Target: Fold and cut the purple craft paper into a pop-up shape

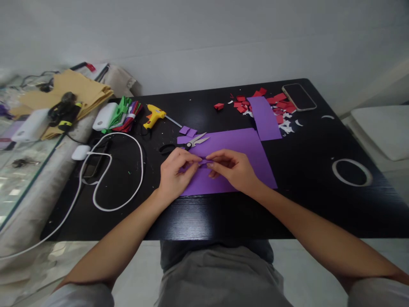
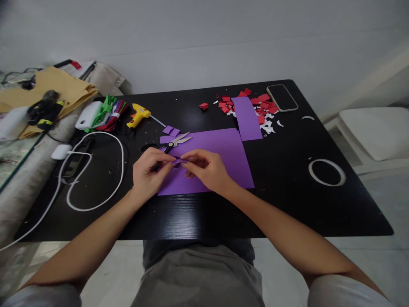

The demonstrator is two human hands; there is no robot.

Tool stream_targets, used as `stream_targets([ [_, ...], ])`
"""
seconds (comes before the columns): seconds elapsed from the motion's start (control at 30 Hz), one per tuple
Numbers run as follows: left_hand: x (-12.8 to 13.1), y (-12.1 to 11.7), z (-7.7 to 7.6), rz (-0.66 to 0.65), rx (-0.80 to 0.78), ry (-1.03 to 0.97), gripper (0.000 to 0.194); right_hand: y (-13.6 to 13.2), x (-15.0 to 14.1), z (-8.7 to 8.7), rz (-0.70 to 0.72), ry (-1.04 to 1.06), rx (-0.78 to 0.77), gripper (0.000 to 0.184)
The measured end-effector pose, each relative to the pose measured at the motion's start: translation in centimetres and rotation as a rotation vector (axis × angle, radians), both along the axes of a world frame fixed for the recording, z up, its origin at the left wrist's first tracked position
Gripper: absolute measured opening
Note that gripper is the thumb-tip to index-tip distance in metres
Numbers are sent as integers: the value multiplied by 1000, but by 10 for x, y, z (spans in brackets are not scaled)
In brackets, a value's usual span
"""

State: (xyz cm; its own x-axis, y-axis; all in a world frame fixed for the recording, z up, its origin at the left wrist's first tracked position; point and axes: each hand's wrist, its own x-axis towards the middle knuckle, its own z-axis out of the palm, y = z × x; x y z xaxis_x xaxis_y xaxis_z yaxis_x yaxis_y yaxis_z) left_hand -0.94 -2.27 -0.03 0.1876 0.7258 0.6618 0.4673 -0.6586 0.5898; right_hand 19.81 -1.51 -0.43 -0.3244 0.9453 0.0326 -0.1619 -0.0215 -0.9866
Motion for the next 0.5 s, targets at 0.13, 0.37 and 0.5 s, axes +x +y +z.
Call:
stream_targets([
  [0.13, 0, -1, 1, -8, 31, 9, 14, 1, -1, -1, -8, 61, -5, 26],
  [0.37, 2, -6, 0, -19, -142, -30, 14, 0, -1, -1, -68, 31, 74, 20],
  [0.5, 2, -5, 0, -51, -176, -38, 17, 1, 0, -1, -87, 9, 110, 19],
])
